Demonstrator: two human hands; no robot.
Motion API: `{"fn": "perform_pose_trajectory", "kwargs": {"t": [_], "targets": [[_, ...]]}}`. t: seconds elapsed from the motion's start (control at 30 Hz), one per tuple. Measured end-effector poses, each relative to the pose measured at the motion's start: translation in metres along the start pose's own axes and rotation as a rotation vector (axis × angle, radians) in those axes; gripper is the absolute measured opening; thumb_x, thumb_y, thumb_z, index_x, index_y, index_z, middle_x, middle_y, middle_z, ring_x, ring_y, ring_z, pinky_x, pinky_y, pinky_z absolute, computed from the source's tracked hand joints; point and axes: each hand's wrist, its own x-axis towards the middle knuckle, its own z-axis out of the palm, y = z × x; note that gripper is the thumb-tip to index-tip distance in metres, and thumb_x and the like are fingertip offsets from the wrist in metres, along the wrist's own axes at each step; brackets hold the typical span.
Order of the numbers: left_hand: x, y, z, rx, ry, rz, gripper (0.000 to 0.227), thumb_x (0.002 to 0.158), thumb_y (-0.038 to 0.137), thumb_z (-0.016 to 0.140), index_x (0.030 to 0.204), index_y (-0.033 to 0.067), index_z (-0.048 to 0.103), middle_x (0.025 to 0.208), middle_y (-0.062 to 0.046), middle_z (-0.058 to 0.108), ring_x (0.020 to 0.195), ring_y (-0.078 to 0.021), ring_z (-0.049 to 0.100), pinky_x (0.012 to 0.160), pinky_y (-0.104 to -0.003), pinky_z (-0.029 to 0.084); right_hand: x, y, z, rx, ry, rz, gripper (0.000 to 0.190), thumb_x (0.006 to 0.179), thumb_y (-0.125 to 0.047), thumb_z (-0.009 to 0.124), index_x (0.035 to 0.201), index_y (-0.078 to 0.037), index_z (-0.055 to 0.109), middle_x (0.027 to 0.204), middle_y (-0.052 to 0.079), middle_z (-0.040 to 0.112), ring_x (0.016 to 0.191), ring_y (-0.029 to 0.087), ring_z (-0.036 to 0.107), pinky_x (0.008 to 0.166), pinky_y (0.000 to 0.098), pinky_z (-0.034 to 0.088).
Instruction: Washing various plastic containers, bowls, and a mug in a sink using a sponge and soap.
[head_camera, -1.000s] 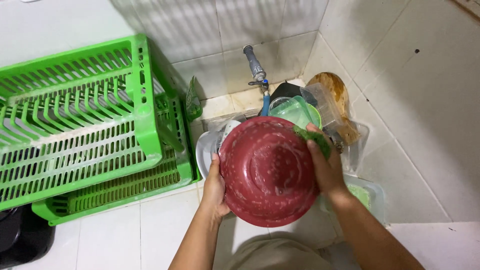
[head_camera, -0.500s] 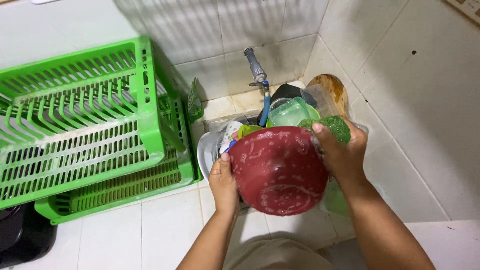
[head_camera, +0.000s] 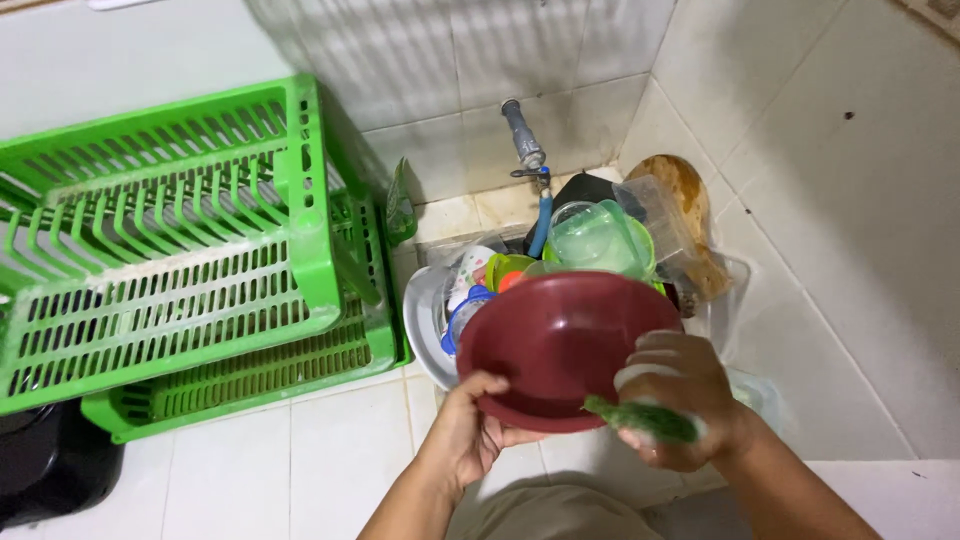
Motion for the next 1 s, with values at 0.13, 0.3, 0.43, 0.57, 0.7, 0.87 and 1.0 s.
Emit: {"fn": "perform_pose_trajectory", "kwargs": {"t": [0.13,0.3,0.43,0.57,0.7,0.87,1.0], "targets": [[0.005,-0.016,-0.02,-0.013,-0.021,0.031,0.052,0.085,0.006,0.053,0.133,-0.0153,0.047,0.111,-0.03,0.071,0.096,-0.0408,0.072,0.086,-0.048,0.062,-0.031,0.027,0.027,0.078,-0.272,0.255,0.021,0.071,-0.029,0.077,0.078,-0.011,0.068,0.073,0.007,0.068,0.067,0.027,0.066,0.061,0.042,0.053],[0.027,-0.055,-0.027,0.416,0.242,0.182,0.05,0.084,0.003,0.055,0.133,0.0083,0.052,0.086,-0.007,0.062,0.07,-0.0192,0.057,0.058,-0.035,0.051,-0.051,0.071,0.097,-0.26,-0.103,0.779,0.066,0.086,-0.036,0.077,0.136,-0.002,0.05,0.131,0.021,0.058,0.123,0.041,0.054,0.104,0.0485,0.044],[0.039,-0.063,-0.038,0.481,0.154,0.221,0.047,0.085,0.002,0.057,0.132,0.0023,0.055,0.088,-0.006,0.063,0.075,-0.0158,0.055,0.065,-0.032,0.047,-0.021,0.049,0.131,-0.283,-0.002,0.606,0.083,0.086,-0.026,0.075,0.151,0.005,0.034,0.151,0.028,0.035,0.138,0.049,0.037,0.11,0.0543,0.029],[0.024,-0.04,-0.033,0.322,0.219,0.268,0.043,0.082,-0.001,0.055,0.125,0.0002,0.054,0.093,-0.008,0.065,0.081,-0.0192,0.059,0.072,-0.034,0.05,-0.029,0.029,0.12,0.123,-0.649,0.604,0.078,0.091,-0.006,0.06,0.162,-0.004,0.028,0.167,0.026,0.006,0.15,0.046,0.024,0.117,0.0438,0.028],[0.003,-0.02,-0.022,0.26,0.285,0.242,0.052,0.078,-0.005,0.052,0.128,0.0094,0.053,0.097,-0.006,0.063,0.086,-0.0174,0.056,0.075,-0.032,0.049,-0.067,0.077,0.116,0.291,-0.316,1.136,0.045,0.108,-0.024,0.051,0.151,-0.009,0.048,0.159,0.017,0.046,0.145,0.032,0.047,0.113,0.037,0.036],[0.021,-0.04,-0.038,0.278,0.121,0.208,0.051,0.079,-0.006,0.054,0.129,0.0049,0.054,0.094,-0.007,0.061,0.083,-0.0173,0.053,0.075,-0.032,0.046,-0.03,0.079,0.125,-0.379,-0.217,0.674,0.057,0.095,-0.024,0.065,0.148,-0.009,0.051,0.123,0.016,0.058,0.112,0.032,0.059,0.095,0.04,0.052],[0.026,-0.038,-0.04,0.27,0.16,0.232,0.05,0.079,-0.007,0.054,0.128,0.0032,0.055,0.095,-0.006,0.062,0.085,-0.0164,0.056,0.076,-0.03,0.049,-0.01,0.029,0.131,-0.153,-0.242,0.389,0.059,0.095,-0.023,0.065,0.146,0.001,0.05,0.121,0.021,0.057,0.11,0.038,0.057,0.091,0.0443,0.051]]}}
